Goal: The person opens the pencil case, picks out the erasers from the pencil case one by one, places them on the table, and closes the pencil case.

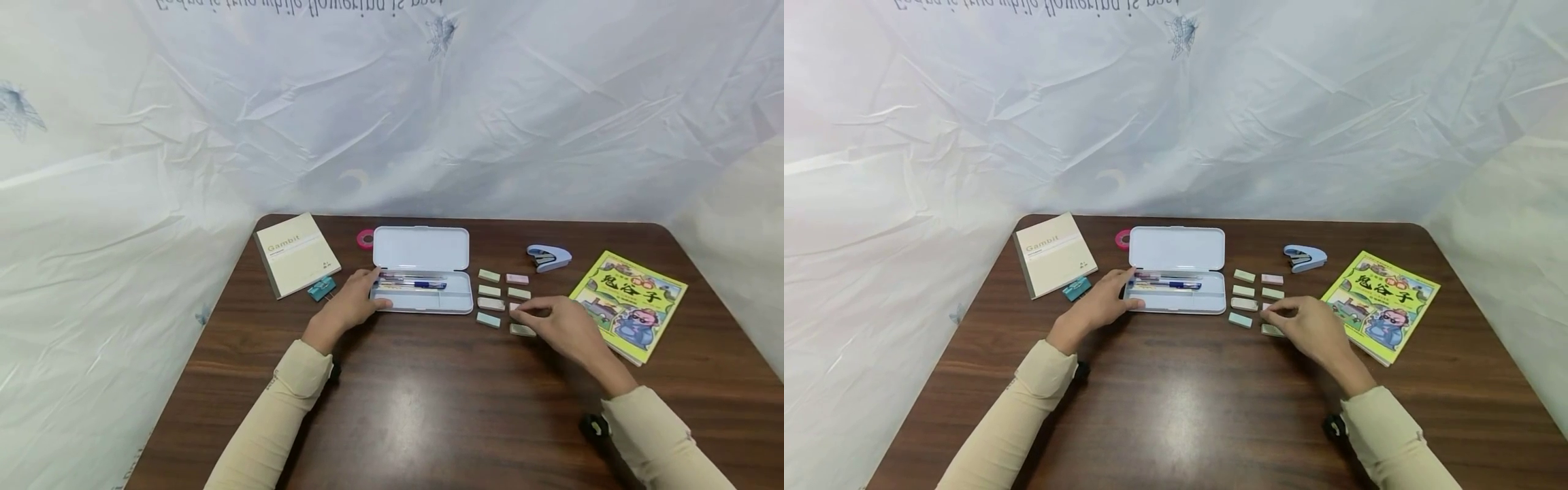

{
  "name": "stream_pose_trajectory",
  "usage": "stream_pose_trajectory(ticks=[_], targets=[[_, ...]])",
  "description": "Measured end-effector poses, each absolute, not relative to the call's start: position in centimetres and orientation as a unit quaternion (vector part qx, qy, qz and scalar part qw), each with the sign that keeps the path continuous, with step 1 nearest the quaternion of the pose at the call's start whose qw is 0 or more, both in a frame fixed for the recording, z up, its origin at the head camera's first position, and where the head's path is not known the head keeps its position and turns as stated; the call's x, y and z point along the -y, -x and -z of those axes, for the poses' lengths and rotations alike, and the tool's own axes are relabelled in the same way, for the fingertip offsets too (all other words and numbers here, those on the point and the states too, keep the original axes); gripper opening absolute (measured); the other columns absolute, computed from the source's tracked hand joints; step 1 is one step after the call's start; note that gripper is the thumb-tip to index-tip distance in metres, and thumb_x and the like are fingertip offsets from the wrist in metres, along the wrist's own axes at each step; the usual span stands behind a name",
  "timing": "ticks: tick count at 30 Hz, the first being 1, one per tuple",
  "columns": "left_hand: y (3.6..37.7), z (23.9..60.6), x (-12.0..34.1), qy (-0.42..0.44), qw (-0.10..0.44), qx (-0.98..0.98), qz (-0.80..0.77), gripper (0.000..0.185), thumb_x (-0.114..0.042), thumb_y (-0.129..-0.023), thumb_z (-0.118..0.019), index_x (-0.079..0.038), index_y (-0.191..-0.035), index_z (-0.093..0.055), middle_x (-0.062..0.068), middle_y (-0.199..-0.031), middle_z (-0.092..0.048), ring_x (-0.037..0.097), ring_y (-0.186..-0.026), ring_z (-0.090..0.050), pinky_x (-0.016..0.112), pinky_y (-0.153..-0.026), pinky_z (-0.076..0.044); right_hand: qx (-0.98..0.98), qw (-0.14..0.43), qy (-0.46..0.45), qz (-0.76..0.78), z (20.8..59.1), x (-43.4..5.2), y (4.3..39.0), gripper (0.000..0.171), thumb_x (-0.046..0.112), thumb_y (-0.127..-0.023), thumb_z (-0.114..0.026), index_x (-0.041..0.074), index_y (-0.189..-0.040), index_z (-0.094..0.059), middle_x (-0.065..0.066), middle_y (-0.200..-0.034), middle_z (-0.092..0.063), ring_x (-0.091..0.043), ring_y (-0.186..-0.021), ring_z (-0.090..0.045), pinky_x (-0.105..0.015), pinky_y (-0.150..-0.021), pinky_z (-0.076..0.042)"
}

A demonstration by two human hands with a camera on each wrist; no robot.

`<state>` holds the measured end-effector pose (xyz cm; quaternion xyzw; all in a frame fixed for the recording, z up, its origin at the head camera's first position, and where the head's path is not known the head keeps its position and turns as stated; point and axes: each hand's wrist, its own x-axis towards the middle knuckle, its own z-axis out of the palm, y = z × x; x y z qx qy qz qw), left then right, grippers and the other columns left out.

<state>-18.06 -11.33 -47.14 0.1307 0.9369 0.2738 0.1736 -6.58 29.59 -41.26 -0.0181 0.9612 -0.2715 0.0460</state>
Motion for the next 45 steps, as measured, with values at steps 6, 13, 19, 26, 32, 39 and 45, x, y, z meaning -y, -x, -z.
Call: stream_pose_trajectory(ticks=[6, 13, 19, 26, 32, 39, 45], targets=[[18.0, 47.1, 11.3, -0.140, 0.165, -0.933, -0.287, 0.090, -0.045, -0.109, -0.079, -0.009, -0.180, -0.036, 0.022, -0.178, -0.046, 0.035, -0.161, -0.047, 0.056, -0.136, -0.042, -0.956, 0.055, 0.015, 0.289, 41.0, -26.9, 10.2, 0.040, 0.038, -0.112, -0.074, 0.005, -0.131, -0.085, -0.024, -0.115, -0.084, -0.016, -0.067, -0.060, -0.034, -0.062, -0.046], [17.4, 45.8, 10.7, -0.153, 0.157, -0.923, -0.315, 0.088, -0.043, -0.106, -0.084, -0.007, -0.174, -0.041, 0.019, -0.162, -0.060, 0.032, -0.146, -0.056, 0.055, -0.131, -0.046, -0.929, 0.063, 0.014, 0.364, 41.1, -24.8, 14.1, 0.052, 0.034, -0.118, -0.063, 0.000, -0.158, -0.065, -0.017, -0.090, -0.081, -0.021, -0.070, -0.067, -0.036, -0.061, -0.048], [17.3, 43.1, 9.7, -0.132, 0.108, -0.920, -0.353, 0.086, -0.039, -0.112, -0.077, 0.001, -0.176, -0.036, 0.027, -0.171, -0.053, 0.040, -0.160, -0.053, 0.059, -0.136, -0.043, -0.904, 0.065, -0.008, 0.422, 41.1, -23.4, 16.2, 0.065, 0.032, -0.121, -0.056, -0.003, -0.173, -0.043, -0.027, -0.131, -0.077, -0.028, -0.092, -0.077, -0.032, -0.070, -0.057], [18.1, 40.5, 8.4, -0.066, 0.060, -0.923, -0.374, 0.081, -0.037, -0.117, -0.068, 0.003, -0.177, -0.032, 0.026, -0.171, -0.055, 0.040, -0.160, -0.055, 0.057, -0.135, -0.045, -0.886, 0.063, -0.022, 0.458, 41.7, -22.6, 17.2, 0.065, 0.031, -0.123, -0.052, -0.001, -0.177, -0.036, -0.028, -0.142, -0.072, -0.025, -0.095, -0.075, -0.033, -0.085, -0.061], [19.1, 40.5, 8.2, -0.068, 0.059, -0.909, -0.407, 0.076, -0.031, -0.118, -0.068, 0.000, -0.178, -0.033, 0.024, -0.167, -0.061, 0.039, -0.146, -0.069, 0.055, -0.122, -0.058, -0.870, 0.036, -0.024, 0.491, 42.2, -22.4, 17.5, 0.059, 0.026, -0.122, -0.056, 0.000, -0.173, -0.045, -0.027, -0.138, -0.074, -0.015, -0.088, -0.074, -0.021, -0.079, -0.060], [19.4, 41.1, 8.4, -0.059, 0.044, -0.905, -0.419, 0.083, -0.031, -0.117, -0.069, 0.000, -0.180, -0.027, 0.023, -0.167, -0.059, 0.035, -0.141, -0.070, 0.049, -0.116, -0.062, -0.836, 0.027, -0.018, 0.547, 42.6, -22.5, 17.8, 0.057, 0.027, -0.121, -0.059, 0.000, -0.171, -0.049, -0.029, -0.138, -0.072, -0.002, -0.086, -0.074, -0.018, -0.083, -0.065], [18.9, 40.6, 8.6, -0.047, 0.046, -0.905, -0.419, 0.082, -0.030, -0.117, -0.069, 0.002, -0.180, -0.027, 0.025, -0.167, -0.056, 0.039, -0.145, -0.067, 0.053, -0.120, -0.060, -0.809, 0.037, -0.008, 0.587, 42.9, -22.7, 18.0, 0.059, 0.038, -0.123, -0.056, 0.002, -0.170, -0.052, -0.028, -0.131, -0.073, -0.001, -0.090, -0.079, -0.023, -0.092, -0.067]])
